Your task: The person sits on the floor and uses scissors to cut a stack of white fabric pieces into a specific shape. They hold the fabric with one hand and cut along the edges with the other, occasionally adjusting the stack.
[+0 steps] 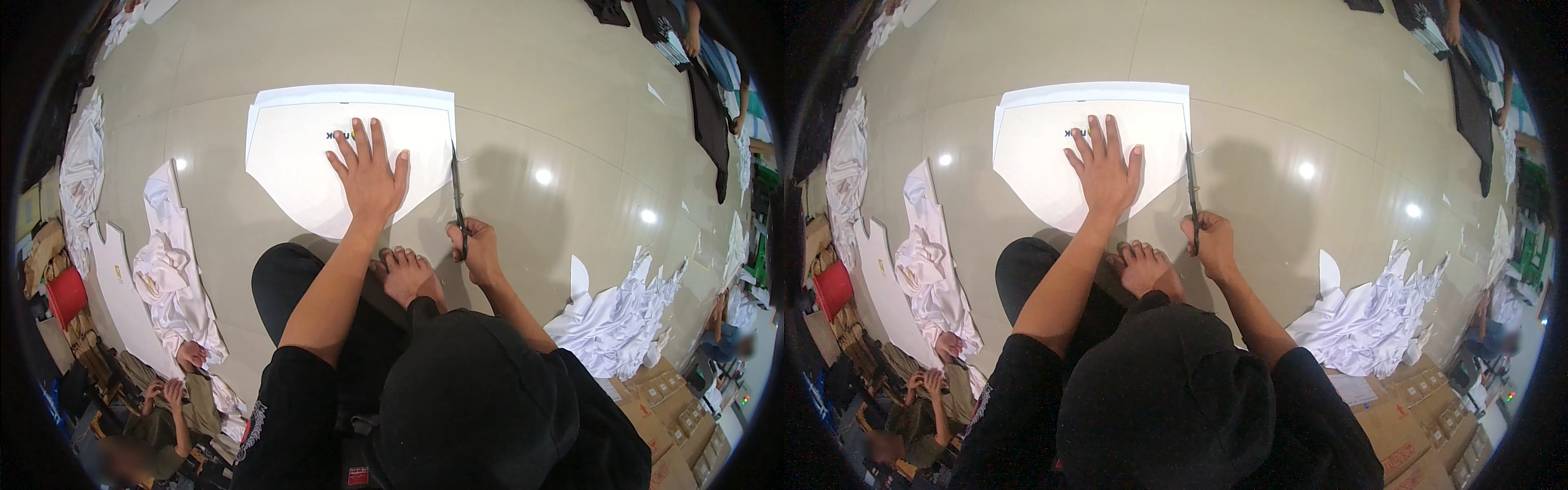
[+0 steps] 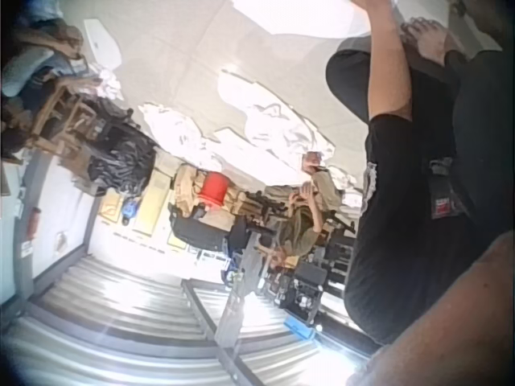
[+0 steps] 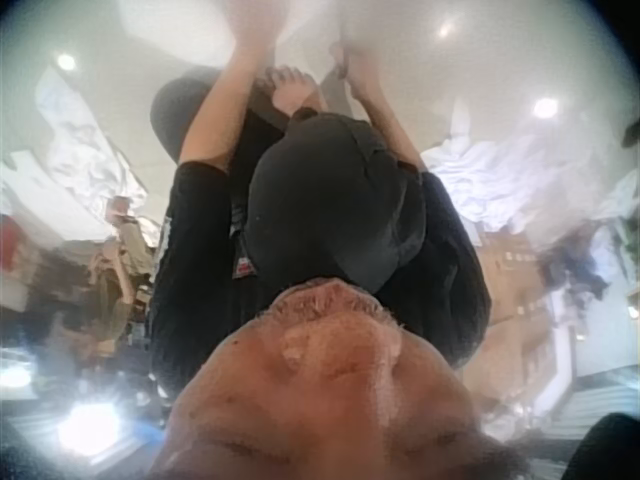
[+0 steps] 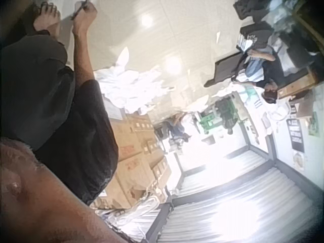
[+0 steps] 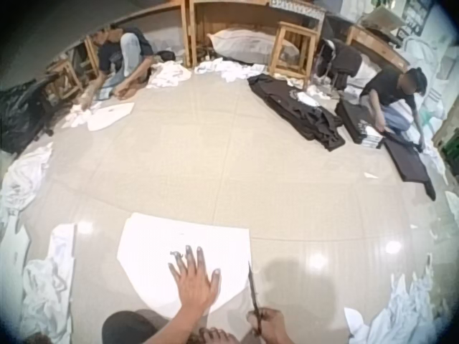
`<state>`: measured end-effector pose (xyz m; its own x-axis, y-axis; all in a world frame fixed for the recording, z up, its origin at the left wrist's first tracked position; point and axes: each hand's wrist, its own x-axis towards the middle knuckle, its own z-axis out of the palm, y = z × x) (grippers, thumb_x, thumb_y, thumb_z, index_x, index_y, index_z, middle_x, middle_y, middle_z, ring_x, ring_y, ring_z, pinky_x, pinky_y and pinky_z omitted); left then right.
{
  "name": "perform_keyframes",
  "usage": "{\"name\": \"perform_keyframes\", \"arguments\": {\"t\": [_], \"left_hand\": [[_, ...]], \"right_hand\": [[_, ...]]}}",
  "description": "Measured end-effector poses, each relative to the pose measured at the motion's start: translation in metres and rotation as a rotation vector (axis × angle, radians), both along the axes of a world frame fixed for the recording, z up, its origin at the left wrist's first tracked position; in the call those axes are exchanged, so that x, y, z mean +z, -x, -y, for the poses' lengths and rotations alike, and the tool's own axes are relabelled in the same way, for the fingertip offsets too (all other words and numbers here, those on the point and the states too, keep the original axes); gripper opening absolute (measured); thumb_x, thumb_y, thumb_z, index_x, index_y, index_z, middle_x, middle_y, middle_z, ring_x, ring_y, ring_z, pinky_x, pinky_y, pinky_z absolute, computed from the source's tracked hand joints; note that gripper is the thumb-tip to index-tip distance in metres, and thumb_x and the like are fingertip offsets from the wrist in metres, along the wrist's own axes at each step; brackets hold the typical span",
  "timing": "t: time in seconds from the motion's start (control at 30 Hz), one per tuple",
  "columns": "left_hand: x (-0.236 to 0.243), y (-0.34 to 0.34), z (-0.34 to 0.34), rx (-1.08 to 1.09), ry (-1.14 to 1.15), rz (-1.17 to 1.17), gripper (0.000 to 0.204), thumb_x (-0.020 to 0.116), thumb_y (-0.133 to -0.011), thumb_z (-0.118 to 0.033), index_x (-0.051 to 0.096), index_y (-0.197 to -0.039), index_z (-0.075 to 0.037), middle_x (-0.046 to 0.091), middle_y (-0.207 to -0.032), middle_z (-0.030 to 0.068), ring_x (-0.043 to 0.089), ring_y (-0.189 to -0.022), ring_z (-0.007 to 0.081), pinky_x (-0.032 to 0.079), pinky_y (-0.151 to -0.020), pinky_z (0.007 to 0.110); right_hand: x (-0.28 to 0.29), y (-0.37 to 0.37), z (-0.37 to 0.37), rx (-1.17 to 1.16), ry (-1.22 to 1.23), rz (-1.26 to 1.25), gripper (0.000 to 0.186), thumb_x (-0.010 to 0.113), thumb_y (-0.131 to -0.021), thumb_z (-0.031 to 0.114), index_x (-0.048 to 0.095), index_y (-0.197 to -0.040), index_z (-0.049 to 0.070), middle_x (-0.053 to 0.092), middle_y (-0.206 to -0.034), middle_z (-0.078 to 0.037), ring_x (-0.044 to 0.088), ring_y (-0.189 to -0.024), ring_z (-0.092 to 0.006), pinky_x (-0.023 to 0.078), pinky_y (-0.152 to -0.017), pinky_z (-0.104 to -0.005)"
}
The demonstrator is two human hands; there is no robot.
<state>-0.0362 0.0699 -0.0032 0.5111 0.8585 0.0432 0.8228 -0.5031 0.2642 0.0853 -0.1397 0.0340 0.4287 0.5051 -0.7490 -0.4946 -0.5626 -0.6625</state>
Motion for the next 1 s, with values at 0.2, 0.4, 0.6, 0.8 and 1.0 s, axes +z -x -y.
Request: {"name": "perform_keyframes", "arguments": {"t": [0.2,0.4,0.6,0.8,1.0], "left_hand": [[0.0019,-0.0007,0.0012,0.004,-0.001,0.010,0.083,0.046,-0.112,-0.058,0.031,-0.175,-0.006,0.025,-0.180,0.0305,0.012,-0.164,0.0619,0.007,-0.128,0.079],[0.0020,-0.0014,0.0011,0.010,0.048,-0.025,0.084,0.043,-0.112,-0.058,0.027,-0.176,-0.007,0.019,-0.182,0.0269,0.005,-0.167,0.0581,0.000,-0.131,0.075],[0.0005,-0.0008,0.0006,-0.004,-0.002,-0.007,0.083,0.045,-0.112,-0.058,0.030,-0.175,-0.005,0.023,-0.180,0.0301,0.011,-0.164,0.0619,0.007,-0.128,0.079],[0.0034,-0.0008,0.0001,0.011,0.030,-0.044,0.084,0.043,-0.112,-0.058,0.026,-0.176,-0.006,0.019,-0.182,0.0268,0.005,-0.167,0.0583,0.001,-0.131,0.075],[0.0041,-0.0009,0.0003,0.008,0.045,-0.033,0.085,0.043,-0.112,-0.058,0.026,-0.177,-0.006,0.018,-0.182,0.0273,0.004,-0.167,0.0585,0.000,-0.131,0.075]], "right_hand": [[0.0001,0.0014,0.0010,-0.001,0.016,0.009,0.023,0.082,-0.095,0.019,0.069,-0.086,0.003,0.060,-0.067,0.001,0.056,-0.052,-0.0093,0.043,-0.048,-0.0280],[-0.0001,0.0017,0.0015,0.003,0.016,0.035,0.021,0.082,-0.095,0.017,0.071,-0.087,0.001,0.062,-0.067,0.000,0.056,-0.052,-0.0093,0.043,-0.048,-0.0279],[-0.0011,0.0005,0.0026,0.023,0.024,0.056,0.020,0.082,-0.096,0.017,0.073,-0.088,0.001,0.063,-0.068,0.000,0.056,-0.052,-0.0089,0.043,-0.047,-0.0277],[0.0000,0.0025,0.0031,0.015,0.015,0.039,0.019,0.082,-0.096,0.015,0.073,-0.089,0.000,0.063,-0.068,0.000,0.056,-0.051,-0.0091,0.043,-0.047,-0.0276],[0.0039,-0.0020,-0.0047,0.060,0.027,0.080,0.027,0.083,-0.094,0.025,0.072,-0.088,0.001,0.061,-0.065,0.000,0.055,-0.051,-0.0104,0.042,-0.048,-0.0291]]}}
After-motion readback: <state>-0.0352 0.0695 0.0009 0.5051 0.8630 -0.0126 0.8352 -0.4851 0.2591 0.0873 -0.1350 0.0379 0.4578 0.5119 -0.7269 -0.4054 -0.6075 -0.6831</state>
